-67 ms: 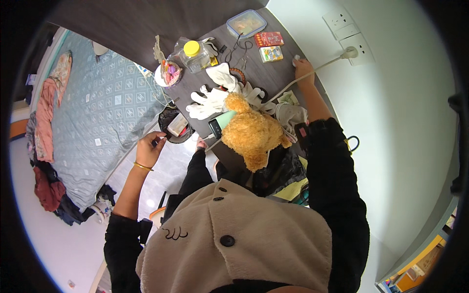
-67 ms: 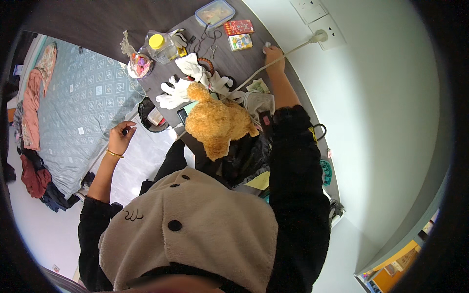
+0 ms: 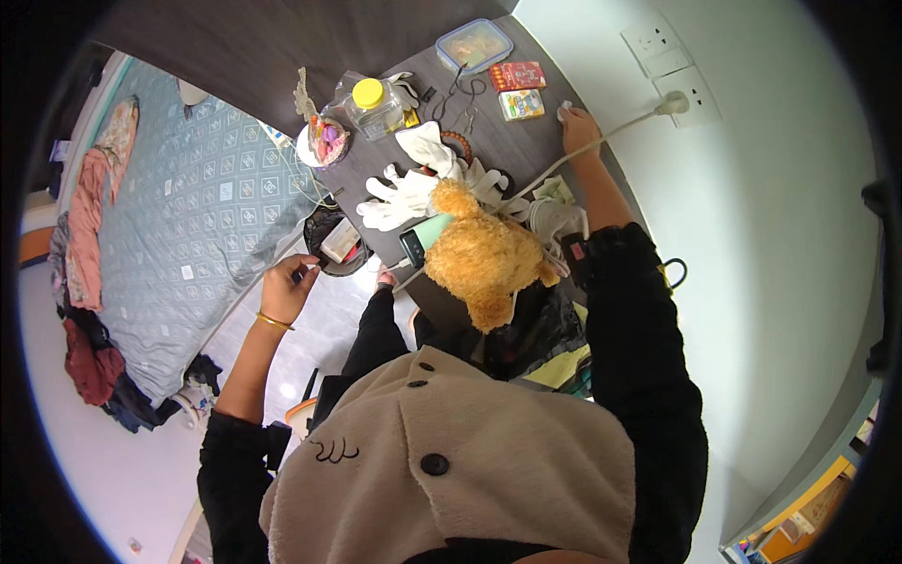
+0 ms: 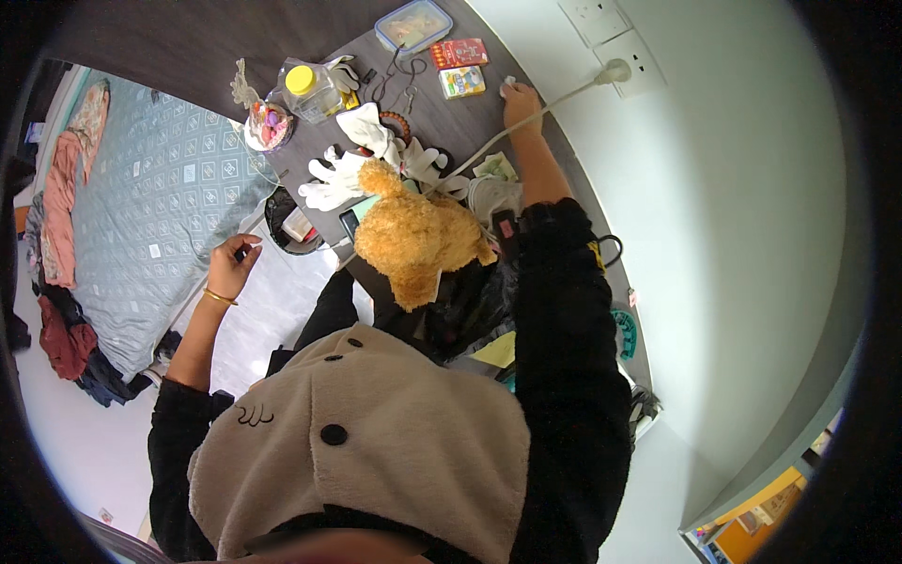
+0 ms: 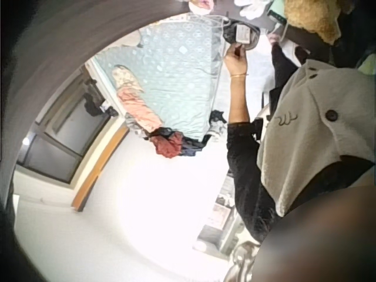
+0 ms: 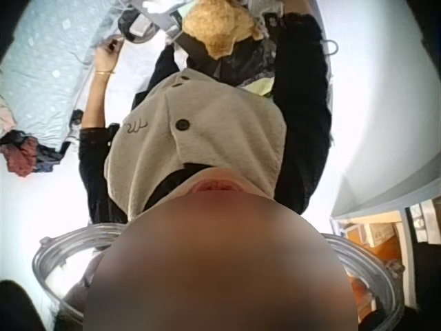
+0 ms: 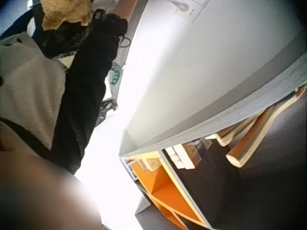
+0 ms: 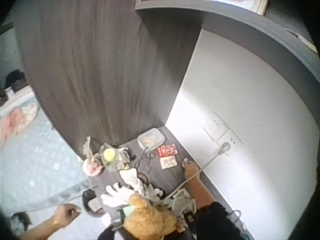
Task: The person wipes a cluttered desk surface with a white cloth, moving items such as a teddy bear, gloves, and a phone aside to reach different areas. The person continues wiping around objects and along the wall edge.
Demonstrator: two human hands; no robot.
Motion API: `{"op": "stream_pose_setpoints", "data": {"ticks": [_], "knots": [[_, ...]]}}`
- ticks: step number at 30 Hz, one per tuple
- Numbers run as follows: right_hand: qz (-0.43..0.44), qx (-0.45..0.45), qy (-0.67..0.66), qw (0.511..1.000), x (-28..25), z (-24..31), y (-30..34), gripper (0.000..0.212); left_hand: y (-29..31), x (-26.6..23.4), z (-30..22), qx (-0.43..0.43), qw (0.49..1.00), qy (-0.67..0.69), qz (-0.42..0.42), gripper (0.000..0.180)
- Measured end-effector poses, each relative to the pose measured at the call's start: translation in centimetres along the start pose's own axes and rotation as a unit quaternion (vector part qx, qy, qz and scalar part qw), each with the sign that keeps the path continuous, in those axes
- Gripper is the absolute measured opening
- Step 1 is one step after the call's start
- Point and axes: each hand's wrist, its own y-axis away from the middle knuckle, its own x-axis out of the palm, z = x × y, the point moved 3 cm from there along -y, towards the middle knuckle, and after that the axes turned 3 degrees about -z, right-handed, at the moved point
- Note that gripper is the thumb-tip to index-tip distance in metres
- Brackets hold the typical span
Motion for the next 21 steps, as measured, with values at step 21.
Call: {"op": "stream_pose_setpoints", "data": {"ticks": [21], "knots": [[0.148,0.414,0.17,0.882,-14.8,-12.3,28.1,0.015,-2.7,1.3,-1.4,0.05,0.997,0.046,0.03,0.014]]}}
